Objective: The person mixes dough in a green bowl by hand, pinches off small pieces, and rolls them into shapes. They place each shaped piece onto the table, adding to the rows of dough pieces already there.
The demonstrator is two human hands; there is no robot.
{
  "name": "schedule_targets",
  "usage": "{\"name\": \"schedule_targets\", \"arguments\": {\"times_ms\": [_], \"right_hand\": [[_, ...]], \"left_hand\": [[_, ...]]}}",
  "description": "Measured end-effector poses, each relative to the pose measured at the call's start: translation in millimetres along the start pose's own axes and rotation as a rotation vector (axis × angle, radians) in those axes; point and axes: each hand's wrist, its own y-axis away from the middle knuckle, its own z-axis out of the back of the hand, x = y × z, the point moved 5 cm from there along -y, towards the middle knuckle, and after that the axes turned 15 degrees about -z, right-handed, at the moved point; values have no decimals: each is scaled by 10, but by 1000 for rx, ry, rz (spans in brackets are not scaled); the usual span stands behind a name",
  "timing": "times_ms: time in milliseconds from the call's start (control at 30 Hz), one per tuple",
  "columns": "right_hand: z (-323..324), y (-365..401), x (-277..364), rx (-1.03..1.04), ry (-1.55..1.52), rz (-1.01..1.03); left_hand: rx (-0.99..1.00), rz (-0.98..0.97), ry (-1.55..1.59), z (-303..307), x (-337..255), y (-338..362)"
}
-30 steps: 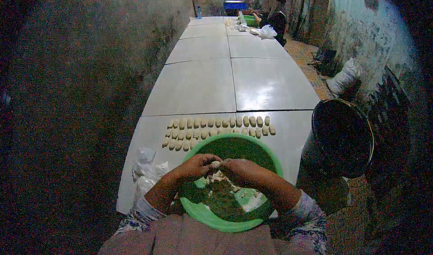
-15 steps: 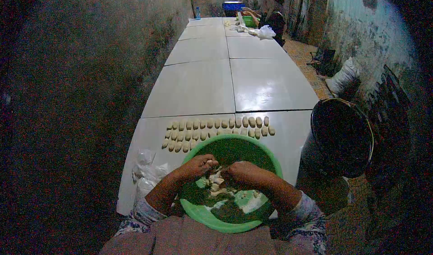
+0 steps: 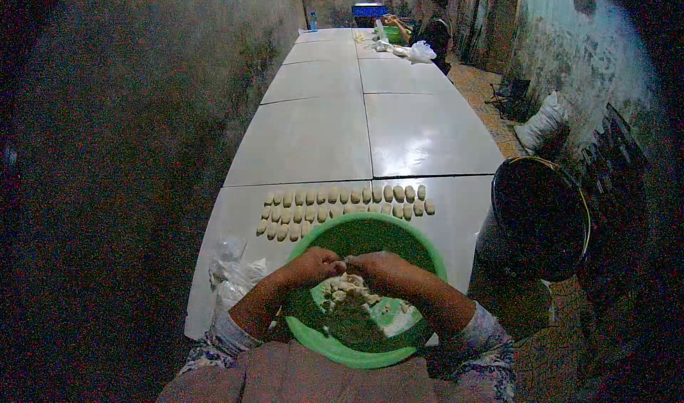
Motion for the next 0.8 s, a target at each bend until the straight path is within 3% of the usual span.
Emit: {"name": "schedule_targets", "arguments": {"times_ms": [67, 133, 167, 333, 533, 567, 667, 733, 800], "right_hand": [[2, 14, -35, -56, -48, 57], [-40, 16, -49, -55, 143, 35], [-23, 26, -35, -53, 143, 35], [-5, -23, -48, 19, 55, 41], [158, 48, 91, -101, 17, 8], [99, 10, 21, -94, 90, 103], [192, 43, 130, -116, 89, 23], [204, 23, 115, -181, 63, 111], [199, -2, 56, -170, 29, 6]], "left_hand": [[-9, -17, 36, 9, -34, -14], [-28, -52, 109, 23, -74, -26], [75, -72, 27, -16, 64, -51], [28, -135, 106, -59, 55, -29], [-64, 41, 244, -8, -85, -10], [-35, 36, 250, -14, -18, -13], [-117, -70, 455, -35, 110, -33], [-91, -54, 474, -10, 33, -30], [-106, 17, 495, 1, -3, -13]]}}
